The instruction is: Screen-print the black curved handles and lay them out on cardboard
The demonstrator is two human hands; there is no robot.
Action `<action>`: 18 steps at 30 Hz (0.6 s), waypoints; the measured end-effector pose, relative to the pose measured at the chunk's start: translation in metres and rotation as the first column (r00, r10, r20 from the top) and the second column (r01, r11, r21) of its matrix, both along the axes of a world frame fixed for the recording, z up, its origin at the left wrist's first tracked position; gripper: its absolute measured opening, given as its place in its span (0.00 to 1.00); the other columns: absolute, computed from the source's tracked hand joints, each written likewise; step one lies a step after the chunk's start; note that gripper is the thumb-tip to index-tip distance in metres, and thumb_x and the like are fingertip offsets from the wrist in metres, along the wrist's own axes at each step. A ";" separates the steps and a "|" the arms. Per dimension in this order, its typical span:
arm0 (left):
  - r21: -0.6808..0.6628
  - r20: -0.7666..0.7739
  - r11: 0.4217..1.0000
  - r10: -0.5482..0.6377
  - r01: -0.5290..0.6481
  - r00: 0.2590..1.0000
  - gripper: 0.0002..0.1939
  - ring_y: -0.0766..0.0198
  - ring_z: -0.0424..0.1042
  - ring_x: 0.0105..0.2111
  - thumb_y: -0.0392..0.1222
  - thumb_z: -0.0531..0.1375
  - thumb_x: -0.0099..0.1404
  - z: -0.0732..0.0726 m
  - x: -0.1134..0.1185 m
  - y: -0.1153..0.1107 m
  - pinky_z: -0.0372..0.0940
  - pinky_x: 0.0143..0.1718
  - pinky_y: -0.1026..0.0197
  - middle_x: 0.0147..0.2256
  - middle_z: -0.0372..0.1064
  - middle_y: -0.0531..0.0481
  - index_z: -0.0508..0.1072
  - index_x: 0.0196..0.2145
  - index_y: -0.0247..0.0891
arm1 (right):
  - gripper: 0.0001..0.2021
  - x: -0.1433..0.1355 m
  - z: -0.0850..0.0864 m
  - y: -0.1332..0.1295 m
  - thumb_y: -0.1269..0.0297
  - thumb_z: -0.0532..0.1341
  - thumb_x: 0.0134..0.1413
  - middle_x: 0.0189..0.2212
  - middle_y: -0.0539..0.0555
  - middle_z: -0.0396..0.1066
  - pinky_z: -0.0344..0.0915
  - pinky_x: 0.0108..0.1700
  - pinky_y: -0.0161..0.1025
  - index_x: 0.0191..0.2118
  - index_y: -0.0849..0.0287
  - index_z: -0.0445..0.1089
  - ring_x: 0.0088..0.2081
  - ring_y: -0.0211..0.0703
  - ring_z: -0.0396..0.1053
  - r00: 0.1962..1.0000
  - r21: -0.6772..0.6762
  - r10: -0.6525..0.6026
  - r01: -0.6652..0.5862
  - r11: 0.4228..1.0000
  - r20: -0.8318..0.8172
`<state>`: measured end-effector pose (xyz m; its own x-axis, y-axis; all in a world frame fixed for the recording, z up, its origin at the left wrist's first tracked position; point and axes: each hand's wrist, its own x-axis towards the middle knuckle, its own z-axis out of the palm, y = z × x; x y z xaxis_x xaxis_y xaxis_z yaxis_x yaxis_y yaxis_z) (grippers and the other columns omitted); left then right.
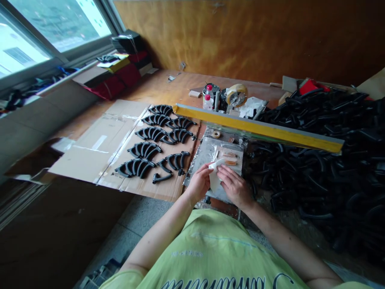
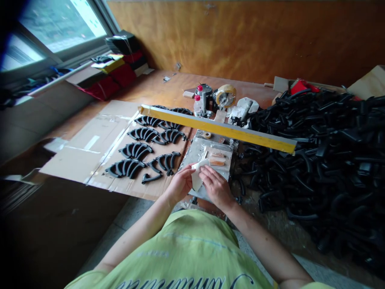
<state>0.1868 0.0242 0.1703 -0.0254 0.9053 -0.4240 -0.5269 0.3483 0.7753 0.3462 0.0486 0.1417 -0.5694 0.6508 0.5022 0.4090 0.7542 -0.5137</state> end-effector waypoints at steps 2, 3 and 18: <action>0.025 -0.097 0.997 -0.074 0.077 0.993 0.22 0.62 0.75 0.36 0.47 0.58 0.59 -0.005 -0.010 -0.005 0.67 0.40 0.60 0.37 0.75 0.45 0.69 0.49 0.35 | 0.17 0.007 -0.010 0.010 0.76 0.53 0.58 0.49 0.54 0.74 0.66 0.57 0.47 0.45 0.53 0.74 0.53 0.46 0.69 0.998 -0.084 -0.030 0.025 0.996 -0.057; 0.030 -0.202 0.993 -0.105 0.113 0.974 0.23 0.61 0.75 0.37 0.49 0.58 0.61 -0.010 -0.016 -0.009 0.67 0.41 0.59 0.39 0.75 0.44 0.68 0.50 0.36 | 0.16 0.012 -0.014 0.017 0.76 0.53 0.57 0.46 0.53 0.75 0.68 0.54 0.45 0.43 0.53 0.74 0.49 0.45 0.72 0.994 -0.145 -0.080 0.068 0.987 -0.078; -0.482 -0.854 0.870 -0.438 0.107 -0.282 0.17 0.52 0.76 0.37 0.49 0.53 0.63 -0.076 -0.030 -0.019 0.66 0.37 0.58 0.36 0.77 0.39 0.74 0.41 0.36 | 0.18 -0.037 -0.066 0.038 0.76 0.51 0.59 0.50 0.56 0.72 0.64 0.58 0.48 0.46 0.56 0.75 0.54 0.46 0.67 0.983 -0.111 0.173 -0.166 0.980 0.064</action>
